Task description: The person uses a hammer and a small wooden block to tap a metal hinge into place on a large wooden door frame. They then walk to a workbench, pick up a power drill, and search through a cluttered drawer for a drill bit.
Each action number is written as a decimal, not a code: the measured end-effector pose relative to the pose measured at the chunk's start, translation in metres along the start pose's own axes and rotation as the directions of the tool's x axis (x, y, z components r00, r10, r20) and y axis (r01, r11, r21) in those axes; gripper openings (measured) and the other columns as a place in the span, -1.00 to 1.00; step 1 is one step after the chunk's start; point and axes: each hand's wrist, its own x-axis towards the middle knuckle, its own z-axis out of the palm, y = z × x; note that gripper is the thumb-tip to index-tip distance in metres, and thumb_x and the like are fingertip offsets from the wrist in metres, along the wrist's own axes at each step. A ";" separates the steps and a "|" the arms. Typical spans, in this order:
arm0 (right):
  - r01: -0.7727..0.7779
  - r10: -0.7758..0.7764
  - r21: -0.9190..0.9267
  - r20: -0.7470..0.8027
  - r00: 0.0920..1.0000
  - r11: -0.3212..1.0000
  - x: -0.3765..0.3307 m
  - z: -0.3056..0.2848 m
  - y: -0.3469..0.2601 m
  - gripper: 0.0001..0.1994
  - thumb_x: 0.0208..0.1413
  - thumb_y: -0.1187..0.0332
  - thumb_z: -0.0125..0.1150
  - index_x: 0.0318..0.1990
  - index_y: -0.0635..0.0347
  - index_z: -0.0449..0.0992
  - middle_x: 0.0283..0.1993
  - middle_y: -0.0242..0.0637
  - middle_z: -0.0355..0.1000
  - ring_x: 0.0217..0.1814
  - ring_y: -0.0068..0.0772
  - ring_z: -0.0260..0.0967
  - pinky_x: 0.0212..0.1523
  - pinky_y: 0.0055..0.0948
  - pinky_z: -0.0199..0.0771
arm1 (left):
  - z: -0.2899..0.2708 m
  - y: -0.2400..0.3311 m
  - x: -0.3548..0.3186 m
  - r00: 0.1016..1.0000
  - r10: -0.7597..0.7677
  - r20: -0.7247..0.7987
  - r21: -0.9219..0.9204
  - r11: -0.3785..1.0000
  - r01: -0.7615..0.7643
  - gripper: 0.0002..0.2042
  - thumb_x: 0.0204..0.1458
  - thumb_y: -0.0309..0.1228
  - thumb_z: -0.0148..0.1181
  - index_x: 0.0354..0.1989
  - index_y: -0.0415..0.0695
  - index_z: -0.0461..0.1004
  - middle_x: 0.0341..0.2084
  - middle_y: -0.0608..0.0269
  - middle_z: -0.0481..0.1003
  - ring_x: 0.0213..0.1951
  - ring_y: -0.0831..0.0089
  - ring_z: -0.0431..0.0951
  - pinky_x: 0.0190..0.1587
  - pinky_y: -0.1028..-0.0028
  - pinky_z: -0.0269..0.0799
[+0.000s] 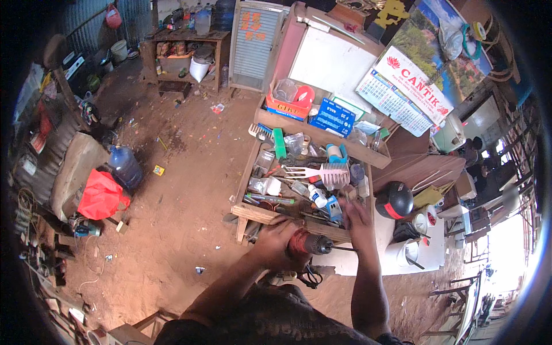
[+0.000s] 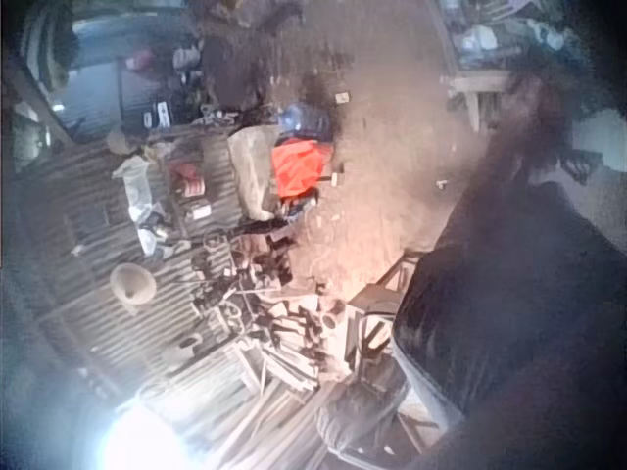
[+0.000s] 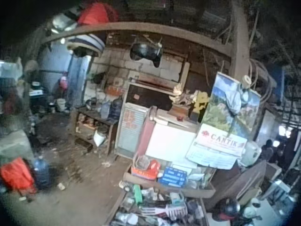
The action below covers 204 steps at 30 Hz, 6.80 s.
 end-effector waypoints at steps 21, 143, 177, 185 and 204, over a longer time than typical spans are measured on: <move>-0.006 0.217 0.386 -0.507 0.834 0.922 -0.273 0.037 0.104 -0.88 0.35 0.47 0.18 -0.20 0.02 0.36 -0.35 -0.51 0.33 -0.43 -0.75 0.14 -0.47 -0.66 0.12 | 0.011 -0.012 0.000 0.972 0.187 0.140 -0.078 0.981 -0.177 -0.19 -0.47 -0.08 0.67 0.05 -0.14 0.48 -0.03 -0.04 0.60 0.10 -0.08 0.60 0.42 -0.04 0.22; -0.643 0.965 0.719 -0.205 0.166 0.263 -0.044 -1.011 0.791 -0.16 0.25 -0.52 -0.14 0.31 0.04 0.42 0.20 -0.28 0.45 0.26 -0.26 0.29 0.25 -0.17 0.22 | 0.870 0.135 0.011 -0.116 -0.953 -0.281 -0.663 0.105 0.741 -0.62 0.28 0.04 0.24 -0.02 -0.01 0.44 -0.28 0.20 0.59 -0.43 0.42 0.63 -0.50 0.51 0.59; 0.265 -0.229 -0.289 0.152 0.961 0.920 0.161 -0.901 0.522 -0.76 0.36 0.31 0.18 0.02 0.26 0.62 -0.03 -0.06 0.63 0.05 -0.05 0.63 0.08 -0.17 0.58 | 1.068 0.275 0.100 0.490 -0.863 -0.119 -0.141 0.504 0.852 -0.66 0.21 -0.18 0.39 -0.13 -0.24 0.54 -0.24 0.09 0.57 -0.15 0.30 0.62 -0.04 0.35 0.53; 0.221 0.417 -0.886 0.397 0.818 0.408 0.251 -0.788 0.550 -0.64 0.22 0.32 0.22 0.12 0.24 0.61 0.15 0.07 0.58 0.19 0.11 0.57 0.17 -0.01 0.58 | 1.097 0.271 0.226 0.033 -0.869 0.494 -0.786 -0.430 0.443 -0.72 0.35 -0.19 0.17 -0.08 -0.19 0.53 -0.40 0.28 0.55 -0.33 0.44 0.61 -0.20 0.48 0.58; -0.126 0.194 -0.352 0.164 0.967 0.927 0.121 -0.859 0.567 -0.62 0.43 0.20 0.06 0.17 0.35 0.38 -0.09 0.23 0.57 -0.09 0.19 0.58 -0.06 0.01 0.55 | 1.047 0.326 0.204 0.356 -0.685 0.636 -0.542 -0.069 0.838 -0.62 0.44 -0.08 -0.03 0.03 -0.22 0.39 -0.34 0.26 0.53 -0.37 0.45 0.56 -0.27 0.43 0.50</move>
